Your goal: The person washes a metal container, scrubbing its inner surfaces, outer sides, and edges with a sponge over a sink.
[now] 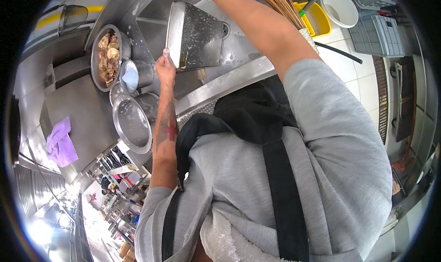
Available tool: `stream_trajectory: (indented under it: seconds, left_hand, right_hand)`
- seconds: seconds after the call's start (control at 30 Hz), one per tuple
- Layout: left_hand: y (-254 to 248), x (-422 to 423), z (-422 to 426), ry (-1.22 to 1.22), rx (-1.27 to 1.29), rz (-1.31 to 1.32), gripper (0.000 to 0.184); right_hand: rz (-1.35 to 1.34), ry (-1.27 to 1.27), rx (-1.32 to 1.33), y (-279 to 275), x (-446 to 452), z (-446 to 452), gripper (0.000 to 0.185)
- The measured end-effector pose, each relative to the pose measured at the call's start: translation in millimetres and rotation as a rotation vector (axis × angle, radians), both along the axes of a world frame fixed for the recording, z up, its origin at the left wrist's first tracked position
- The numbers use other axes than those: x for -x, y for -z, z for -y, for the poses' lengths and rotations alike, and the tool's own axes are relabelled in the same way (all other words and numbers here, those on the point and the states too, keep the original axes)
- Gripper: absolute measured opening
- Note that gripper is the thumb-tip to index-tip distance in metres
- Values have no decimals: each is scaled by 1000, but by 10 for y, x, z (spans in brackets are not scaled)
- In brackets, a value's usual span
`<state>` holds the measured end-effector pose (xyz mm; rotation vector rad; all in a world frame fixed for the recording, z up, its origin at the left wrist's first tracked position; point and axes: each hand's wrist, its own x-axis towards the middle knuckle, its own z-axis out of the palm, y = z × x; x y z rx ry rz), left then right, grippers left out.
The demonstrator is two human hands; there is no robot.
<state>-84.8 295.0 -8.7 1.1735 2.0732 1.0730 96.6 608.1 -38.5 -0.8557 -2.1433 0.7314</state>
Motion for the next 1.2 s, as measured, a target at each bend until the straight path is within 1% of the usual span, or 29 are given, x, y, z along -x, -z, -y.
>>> stream_trajectory:
  seconds: [0.07,0.1,0.13,0.2,0.3,0.33,0.4,0.43,0.47,0.53,0.57,0.6,0.63,0.67,0.7,0.77,0.8,0.87,0.93,1.0,1.03,1.07,1.1,1.13,1.2]
  left_hand:
    - [-71,-55,5,-10,13,10,57]
    - [-104,-79,-3,-19,21,15,57]
    - [-100,-74,-3,-21,23,14,57]
    - [-127,-93,-17,21,2,-78,58]
    - [-213,-132,-24,39,30,-144,59]
    - [-193,-124,-38,35,29,-143,59]
    - [-186,-132,-96,18,41,-99,60]
    - [-204,-128,-110,17,41,-97,60]
    - [-225,-121,-141,22,77,-126,59]
    - [-217,-111,-145,27,118,-154,59]
    - [-184,-102,-162,6,125,-143,59]
    - [-131,-86,-184,-13,131,-131,60]
    - [-29,-41,-200,-10,131,-130,60]
    - [68,11,-217,24,80,-149,61]
    - [51,0,-240,56,27,-171,62]
    - [5,-26,-253,51,62,-199,62]
    - [-29,-43,-247,44,101,-227,62]
    - [-88,-75,-250,62,57,-196,62]
    - [-187,-123,-231,77,17,-165,63]
    - [-300,-155,-233,80,107,-291,63]
    - [-270,-114,-230,87,102,-291,63]
    - [-193,-39,-228,110,47,-268,62]
    - [-201,-30,-221,131,-3,-245,62]
    - [-200,-20,-215,129,-7,-245,62]
    - [-221,26,-188,127,128,-323,63]
  right_hand:
    - [-53,150,-167,-145,37,14,16]
    - [32,176,-252,-291,11,60,16]
    - [30,174,-250,-434,3,138,16]
    - [312,107,-254,-603,12,268,16]
    - [235,30,-298,-622,-53,420,13]
    - [235,26,-300,-598,-50,494,13]
    - [146,-117,-346,-558,-50,669,11]
    - [161,-129,-363,-558,-67,719,14]
    - [163,-130,-364,-561,-50,788,14]
    - [191,-285,-334,-515,22,979,24]
    - [232,-307,-260,-532,58,1107,22]
    - [232,-303,-260,-519,60,1028,22]
    - [200,-191,-282,-504,49,889,22]
    - [169,-77,-305,-472,42,805,22]
    - [170,-75,-306,-487,62,829,22]
    - [290,-86,-293,-522,148,907,25]
    - [289,-80,-292,-491,164,921,25]
    - [199,-103,-331,-438,197,915,25]
    - [251,-116,-314,-544,196,902,23]
    - [348,-131,-270,-651,203,945,21]
    - [316,-166,-210,-572,279,1240,21]
    - [346,-245,-194,-722,230,1497,21]
    - [249,-311,-259,-671,235,1610,22]
    - [251,-312,-263,-632,212,1581,22]
    - [203,-296,-167,-609,169,1536,22]
